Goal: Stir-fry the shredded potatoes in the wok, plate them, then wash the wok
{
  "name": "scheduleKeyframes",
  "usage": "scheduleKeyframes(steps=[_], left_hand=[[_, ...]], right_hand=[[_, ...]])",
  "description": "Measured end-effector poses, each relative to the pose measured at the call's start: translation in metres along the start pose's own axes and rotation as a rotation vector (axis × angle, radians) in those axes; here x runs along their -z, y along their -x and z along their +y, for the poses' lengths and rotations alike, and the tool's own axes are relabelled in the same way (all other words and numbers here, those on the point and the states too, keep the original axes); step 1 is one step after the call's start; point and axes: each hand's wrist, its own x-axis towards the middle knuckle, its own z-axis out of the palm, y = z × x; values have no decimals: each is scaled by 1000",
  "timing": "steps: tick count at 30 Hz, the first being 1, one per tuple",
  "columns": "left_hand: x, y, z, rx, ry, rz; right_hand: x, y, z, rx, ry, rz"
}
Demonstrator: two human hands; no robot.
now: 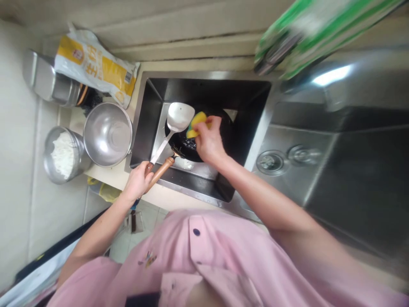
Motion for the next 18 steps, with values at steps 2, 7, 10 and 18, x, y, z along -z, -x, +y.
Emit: scheduleKeyframes(steps=[2,7,10,18], left_hand=[[2,1,5,-70,-96,6],[3,10,12,-91,-224,-19],[0,16,9,-73,-274,-94],[-3,17,-2,-14,-269,-60]], right_hand=[[4,5,-26,101,102,-81],[-8,-29,-34,147,386,-182],[-13,-61,-1,0,369,-157],[-51,-68,103,-250,219,-297]])
